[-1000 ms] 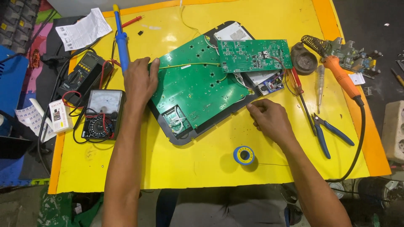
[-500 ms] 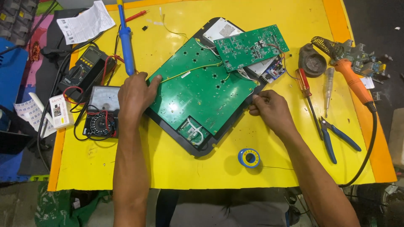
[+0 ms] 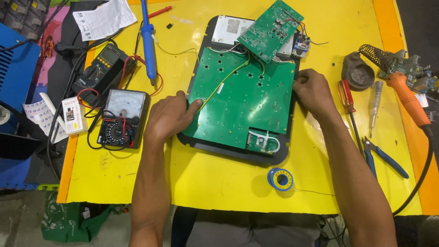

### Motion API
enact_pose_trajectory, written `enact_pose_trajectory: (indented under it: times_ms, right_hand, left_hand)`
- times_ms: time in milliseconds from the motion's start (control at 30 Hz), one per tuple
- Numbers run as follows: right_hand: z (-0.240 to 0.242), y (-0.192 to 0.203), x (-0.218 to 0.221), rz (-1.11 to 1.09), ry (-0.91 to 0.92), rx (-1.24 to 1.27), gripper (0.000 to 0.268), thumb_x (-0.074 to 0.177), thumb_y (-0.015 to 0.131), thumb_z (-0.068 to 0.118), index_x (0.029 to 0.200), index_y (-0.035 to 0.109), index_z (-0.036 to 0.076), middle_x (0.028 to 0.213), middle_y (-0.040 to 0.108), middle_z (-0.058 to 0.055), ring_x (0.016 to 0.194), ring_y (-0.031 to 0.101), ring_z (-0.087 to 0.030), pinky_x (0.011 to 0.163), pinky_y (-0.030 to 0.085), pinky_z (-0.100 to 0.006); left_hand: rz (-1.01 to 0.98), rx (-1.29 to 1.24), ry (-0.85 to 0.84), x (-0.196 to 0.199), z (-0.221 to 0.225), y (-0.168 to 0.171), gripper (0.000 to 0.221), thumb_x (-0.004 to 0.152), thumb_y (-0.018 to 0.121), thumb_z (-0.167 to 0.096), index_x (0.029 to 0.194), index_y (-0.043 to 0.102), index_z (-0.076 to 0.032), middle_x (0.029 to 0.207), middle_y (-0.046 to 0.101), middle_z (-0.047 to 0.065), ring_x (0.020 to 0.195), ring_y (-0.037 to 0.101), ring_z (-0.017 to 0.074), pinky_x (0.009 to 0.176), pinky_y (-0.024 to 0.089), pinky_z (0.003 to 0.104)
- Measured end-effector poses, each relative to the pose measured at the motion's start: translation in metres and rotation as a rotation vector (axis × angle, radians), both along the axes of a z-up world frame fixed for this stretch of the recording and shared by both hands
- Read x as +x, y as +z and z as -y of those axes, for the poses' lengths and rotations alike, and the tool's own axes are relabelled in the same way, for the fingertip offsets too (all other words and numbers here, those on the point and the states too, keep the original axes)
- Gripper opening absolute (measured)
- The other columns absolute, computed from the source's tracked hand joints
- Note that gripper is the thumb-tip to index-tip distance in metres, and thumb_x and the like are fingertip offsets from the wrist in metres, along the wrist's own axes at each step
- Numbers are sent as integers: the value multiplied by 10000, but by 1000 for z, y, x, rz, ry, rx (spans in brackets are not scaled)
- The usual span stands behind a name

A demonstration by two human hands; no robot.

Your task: Soldering components and wires onto a green circuit board while using a multimeter for testing and pliers for wire management.

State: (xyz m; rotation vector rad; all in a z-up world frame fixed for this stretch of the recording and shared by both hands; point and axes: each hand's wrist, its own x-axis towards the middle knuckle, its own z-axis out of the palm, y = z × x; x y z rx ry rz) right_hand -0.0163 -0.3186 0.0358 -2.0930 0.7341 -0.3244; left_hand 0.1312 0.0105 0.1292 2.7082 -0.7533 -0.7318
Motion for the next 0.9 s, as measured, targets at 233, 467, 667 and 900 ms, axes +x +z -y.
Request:
enact_pose_trajectory:
  times_ms: [233,467,667,900]
  right_hand:
    - [-16,17,-12,58,-15,86,383,1074,575,88,1408,559,-100,1174,632,-268,1120,651,-407,976,517,-486]
    - [-30,29,-28,118,36,51,440,1135,588,230,1408,545,-112,1281,589,-345,1212,586,-509,1013,487,-600]
    - [-24,29,-31,69,108,108,610,1092,622,412,1440,513,-78,1331,557,-333,1254,562,-499,1043,475,-593]
    - [-35,48,-28,50,124,210,701,995,734,292,1467,419,-120,1284,552,-346,1208,609,-465,1031,493,-583]
  left_hand:
    - [-116,27,-56,3,0,-2,623,1051,459,-454,1271,594,113,802,684,243,643,737,350,834,546,534]
    - [63,-93,-21,-9,4,4,657,967,649,-481,1348,569,48,1096,693,287,1020,707,435,810,559,586]
    - [184,-260,-5,-11,24,-35,752,990,633,-521,1447,447,47,1229,568,256,1173,610,433,851,544,640]
    - [68,-304,27,-13,27,-32,740,939,706,-519,1262,472,104,1150,451,231,1079,629,484,775,580,633]
